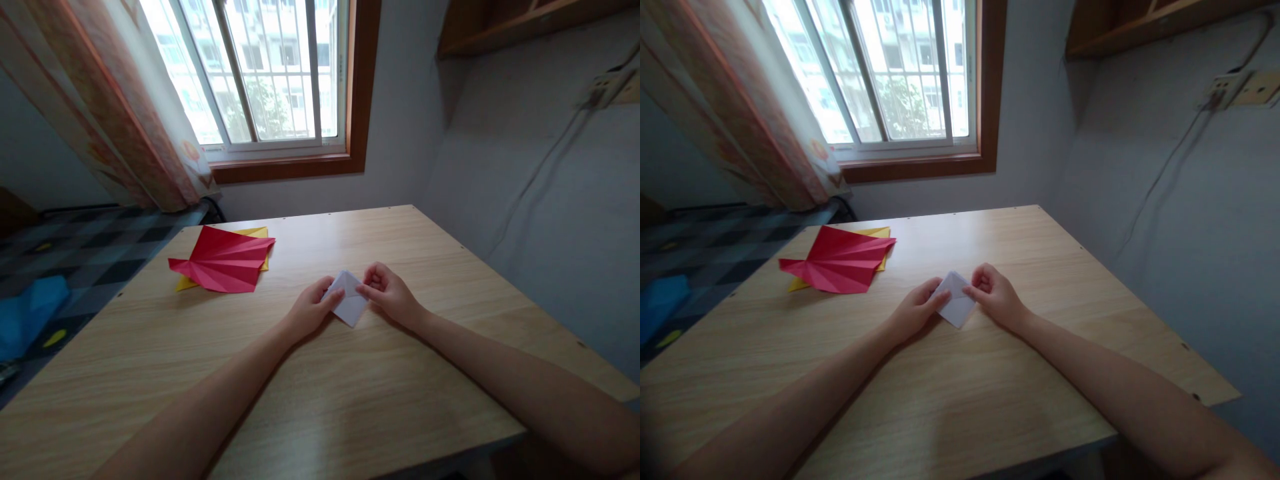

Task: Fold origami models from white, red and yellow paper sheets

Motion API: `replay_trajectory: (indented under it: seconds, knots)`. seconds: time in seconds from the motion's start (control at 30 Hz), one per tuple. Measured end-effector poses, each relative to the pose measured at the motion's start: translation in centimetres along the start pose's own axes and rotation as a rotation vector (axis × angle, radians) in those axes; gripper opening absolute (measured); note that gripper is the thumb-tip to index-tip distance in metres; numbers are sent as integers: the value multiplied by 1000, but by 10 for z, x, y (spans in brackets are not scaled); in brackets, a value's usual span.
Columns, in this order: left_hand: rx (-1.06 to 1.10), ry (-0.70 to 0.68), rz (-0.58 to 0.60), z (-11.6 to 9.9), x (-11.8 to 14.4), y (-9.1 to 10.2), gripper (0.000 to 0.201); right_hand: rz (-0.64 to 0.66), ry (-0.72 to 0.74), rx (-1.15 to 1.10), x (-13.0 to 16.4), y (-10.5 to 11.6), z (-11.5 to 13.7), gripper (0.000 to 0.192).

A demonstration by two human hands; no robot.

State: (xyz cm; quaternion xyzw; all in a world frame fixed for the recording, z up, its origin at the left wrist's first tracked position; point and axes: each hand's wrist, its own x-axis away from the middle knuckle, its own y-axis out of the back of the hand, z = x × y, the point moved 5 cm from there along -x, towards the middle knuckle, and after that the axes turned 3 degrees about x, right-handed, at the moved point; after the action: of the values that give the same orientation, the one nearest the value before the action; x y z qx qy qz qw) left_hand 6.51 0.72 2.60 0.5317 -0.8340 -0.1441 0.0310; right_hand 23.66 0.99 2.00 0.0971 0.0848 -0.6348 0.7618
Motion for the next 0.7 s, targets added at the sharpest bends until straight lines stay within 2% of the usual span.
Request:
replay_trajectory:
  seconds: [0.2,0.5,0.7]
  knots:
    - [-43,-10,-16,-3,1,1,37,20,-34,-50,0,-2,-5,38]
    - [-97,-37,-20,-5,2,1,33,75,-34,-13,1,-3,-4,40]
    - [-95,-28,-19,-3,1,1,34,143,-109,-54,1,-4,-8,44]
